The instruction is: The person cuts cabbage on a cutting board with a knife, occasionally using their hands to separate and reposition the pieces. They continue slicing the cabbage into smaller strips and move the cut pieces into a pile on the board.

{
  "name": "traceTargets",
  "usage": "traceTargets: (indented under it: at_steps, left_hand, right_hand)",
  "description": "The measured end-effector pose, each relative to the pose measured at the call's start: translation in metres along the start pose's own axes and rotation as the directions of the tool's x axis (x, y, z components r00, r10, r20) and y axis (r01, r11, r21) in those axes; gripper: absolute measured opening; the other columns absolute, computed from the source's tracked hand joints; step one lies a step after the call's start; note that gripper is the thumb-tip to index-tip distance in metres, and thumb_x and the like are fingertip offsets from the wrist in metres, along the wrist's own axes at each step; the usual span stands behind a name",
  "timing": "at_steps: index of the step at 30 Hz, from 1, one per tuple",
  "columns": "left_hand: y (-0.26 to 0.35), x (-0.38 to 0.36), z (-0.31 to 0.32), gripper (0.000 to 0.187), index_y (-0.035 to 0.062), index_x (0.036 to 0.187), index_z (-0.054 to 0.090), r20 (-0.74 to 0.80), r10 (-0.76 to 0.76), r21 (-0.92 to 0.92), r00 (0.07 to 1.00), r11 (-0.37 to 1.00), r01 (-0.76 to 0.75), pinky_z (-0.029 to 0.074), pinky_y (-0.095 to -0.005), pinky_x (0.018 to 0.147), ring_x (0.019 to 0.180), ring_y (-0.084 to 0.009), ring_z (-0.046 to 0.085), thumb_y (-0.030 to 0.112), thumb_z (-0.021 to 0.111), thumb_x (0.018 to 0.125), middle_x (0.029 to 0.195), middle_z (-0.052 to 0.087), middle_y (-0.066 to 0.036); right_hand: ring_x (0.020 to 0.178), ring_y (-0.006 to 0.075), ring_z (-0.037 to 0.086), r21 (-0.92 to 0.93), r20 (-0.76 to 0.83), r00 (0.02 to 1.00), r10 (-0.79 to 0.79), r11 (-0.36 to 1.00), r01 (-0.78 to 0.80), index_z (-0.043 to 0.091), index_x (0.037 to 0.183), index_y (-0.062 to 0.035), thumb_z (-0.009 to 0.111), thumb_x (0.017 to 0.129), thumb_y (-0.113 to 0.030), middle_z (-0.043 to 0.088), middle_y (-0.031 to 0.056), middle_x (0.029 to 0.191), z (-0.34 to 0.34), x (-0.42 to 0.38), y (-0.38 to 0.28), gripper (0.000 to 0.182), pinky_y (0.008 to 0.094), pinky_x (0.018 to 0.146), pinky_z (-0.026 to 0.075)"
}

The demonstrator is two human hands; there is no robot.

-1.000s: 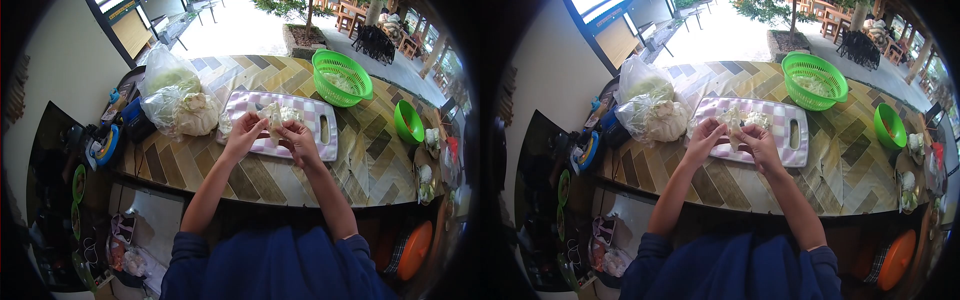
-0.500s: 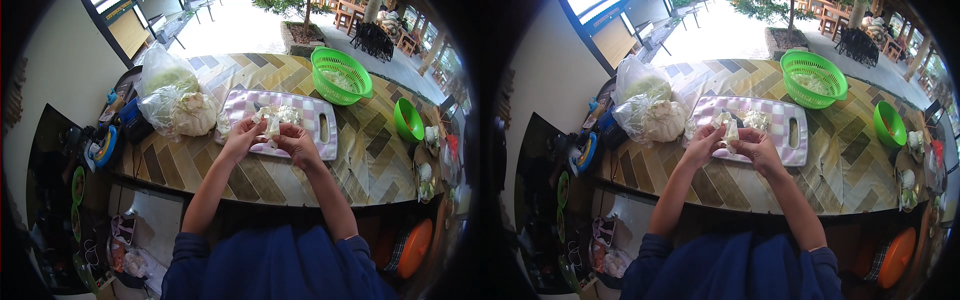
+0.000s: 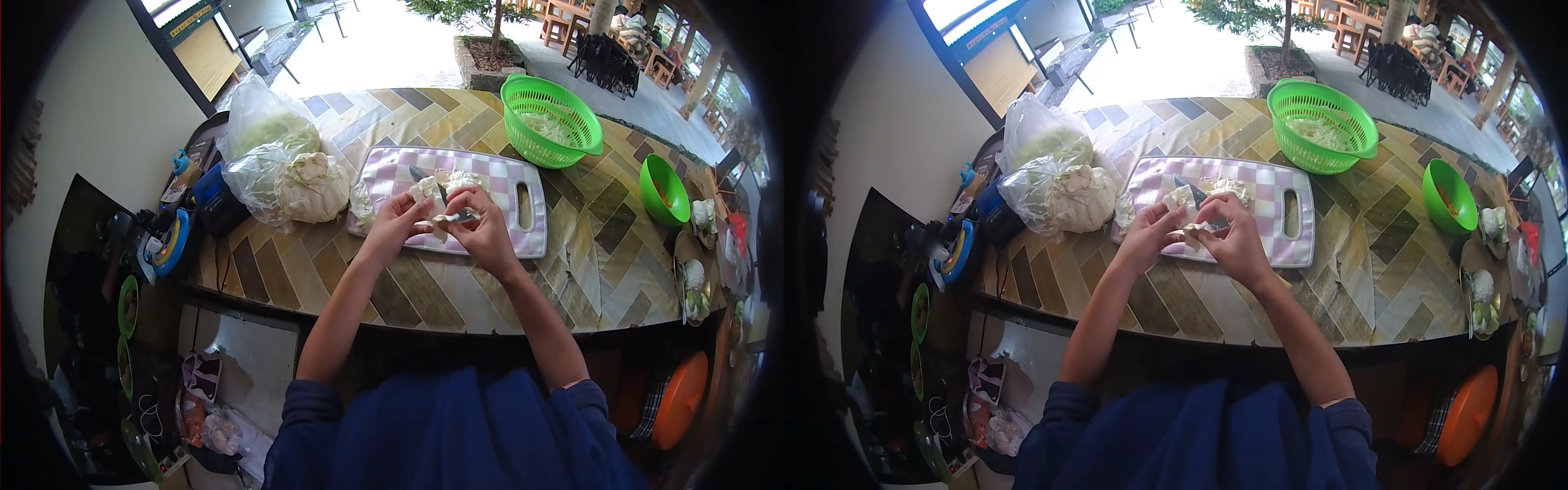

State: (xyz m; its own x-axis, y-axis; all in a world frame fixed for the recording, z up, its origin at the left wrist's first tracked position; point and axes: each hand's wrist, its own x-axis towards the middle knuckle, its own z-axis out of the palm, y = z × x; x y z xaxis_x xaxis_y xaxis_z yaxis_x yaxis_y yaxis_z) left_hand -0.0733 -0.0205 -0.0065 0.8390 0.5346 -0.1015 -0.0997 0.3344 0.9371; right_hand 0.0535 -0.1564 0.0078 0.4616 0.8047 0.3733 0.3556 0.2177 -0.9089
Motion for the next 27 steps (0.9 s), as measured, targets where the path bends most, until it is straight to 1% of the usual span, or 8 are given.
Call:
traceTargets:
  at_steps: [2,6,9,13,16,19,22,27]
  left_hand:
    - [0.001,0.004,-0.003,0.027,0.0026,0.115,0.061,-0.065,0.025,-0.020,0.998,0.999,-0.026,0.055,-0.0228,0.068,0.088,-0.0078,0.066,0.022,0.064,0.096,0.101,0.069,-0.003]
    - [0.017,0.008,-0.024,0.032,-0.0005,0.116,0.060,-0.133,0.195,0.431,0.972,0.894,-0.120,0.055,-0.0249,0.063,0.079,-0.0091,0.066,0.021,0.067,0.093,0.093,0.071,-0.006]
    - [0.024,0.011,-0.038,0.039,-0.0034,0.118,0.058,-0.200,0.233,0.673,0.952,0.739,-0.039,0.055,-0.0261,0.064,0.078,-0.0110,0.067,0.021,0.071,0.090,0.091,0.071,-0.009]
    - [0.034,0.010,-0.041,0.041,-0.0041,0.117,0.060,-0.222,0.321,0.810,0.921,0.587,-0.009,0.055,-0.0343,0.076,0.088,-0.0219,0.070,0.022,0.072,0.087,0.100,0.071,-0.016]
    - [0.040,0.004,-0.029,0.037,-0.0024,0.117,0.061,-0.176,0.559,0.961,0.811,0.277,0.017,0.054,-0.0361,0.083,0.095,-0.0253,0.069,0.020,0.070,0.088,0.107,0.070,-0.017]
    - [0.039,0.007,-0.024,0.034,-0.0011,0.117,0.062,0.024,0.632,0.949,0.774,0.229,-0.216,0.055,-0.0343,0.081,0.095,-0.0237,0.070,0.019,0.070,0.090,0.109,0.070,-0.016]
    - [0.041,-0.001,0.003,0.029,0.0000,0.112,0.064,0.005,0.294,0.755,0.956,0.626,-0.196,0.054,-0.0329,0.077,0.093,-0.0206,0.070,0.021,0.069,0.092,0.105,0.070,-0.012]
    - [0.022,0.008,0.004,0.028,-0.0015,0.107,0.062,0.134,0.117,0.502,0.984,0.848,-0.169,0.055,-0.0268,0.077,0.090,-0.0116,0.066,0.021,0.068,0.093,0.097,0.065,-0.005]
  right_hand:
    - [0.092,0.0110,0.063,0.077,-0.033,0.999,0.042,0.996,-0.040,0.060,0.092,-0.0036,0.071,0.085,0.000,0.062,0.0052,0.104,0.000,0.000,0.011,0.014,0.0262,0.070,0.058]
    - [0.080,0.0105,0.065,0.348,-0.038,0.982,0.187,0.923,-0.163,0.059,0.091,-0.0027,0.068,0.088,0.000,0.066,0.0056,0.089,-0.006,0.001,0.013,0.010,0.0267,0.068,0.058]
    - [0.070,0.0102,0.064,0.361,-0.018,0.968,0.250,0.904,-0.227,0.061,0.091,-0.0016,0.067,0.090,-0.003,0.066,0.0048,0.078,-0.008,0.005,0.007,0.006,0.0264,0.065,0.057]
    - [0.068,0.0098,0.063,0.336,0.051,0.969,0.242,0.910,-0.245,0.063,0.091,-0.0007,0.067,0.091,-0.005,0.065,0.0047,0.076,-0.010,0.009,0.021,0.006,0.0265,0.063,0.056]
    - [0.068,0.0097,0.062,0.317,0.076,0.962,0.263,0.908,-0.273,0.063,0.091,-0.0006,0.068,0.090,-0.006,0.065,0.0046,0.077,-0.009,0.010,0.023,0.007,0.0260,0.062,0.056]
    - [0.068,0.0099,0.062,0.326,0.059,0.962,0.267,0.906,-0.271,0.063,0.093,0.0002,0.070,0.089,-0.007,0.065,0.0044,0.075,-0.007,0.011,0.019,0.011,0.0255,0.060,0.055]
    - [0.067,0.0100,0.062,0.327,0.026,0.965,0.262,0.910,-0.255,0.063,0.095,0.0015,0.073,0.088,-0.011,0.065,0.0049,0.074,-0.004,0.010,0.010,0.017,0.0247,0.057,0.055]
    - [0.076,0.0128,0.064,0.174,-0.018,0.972,0.232,0.958,-0.226,0.060,0.109,0.0028,0.077,0.083,-0.013,0.065,0.0090,0.088,-0.010,0.003,0.007,0.034,0.0264,0.061,0.054]
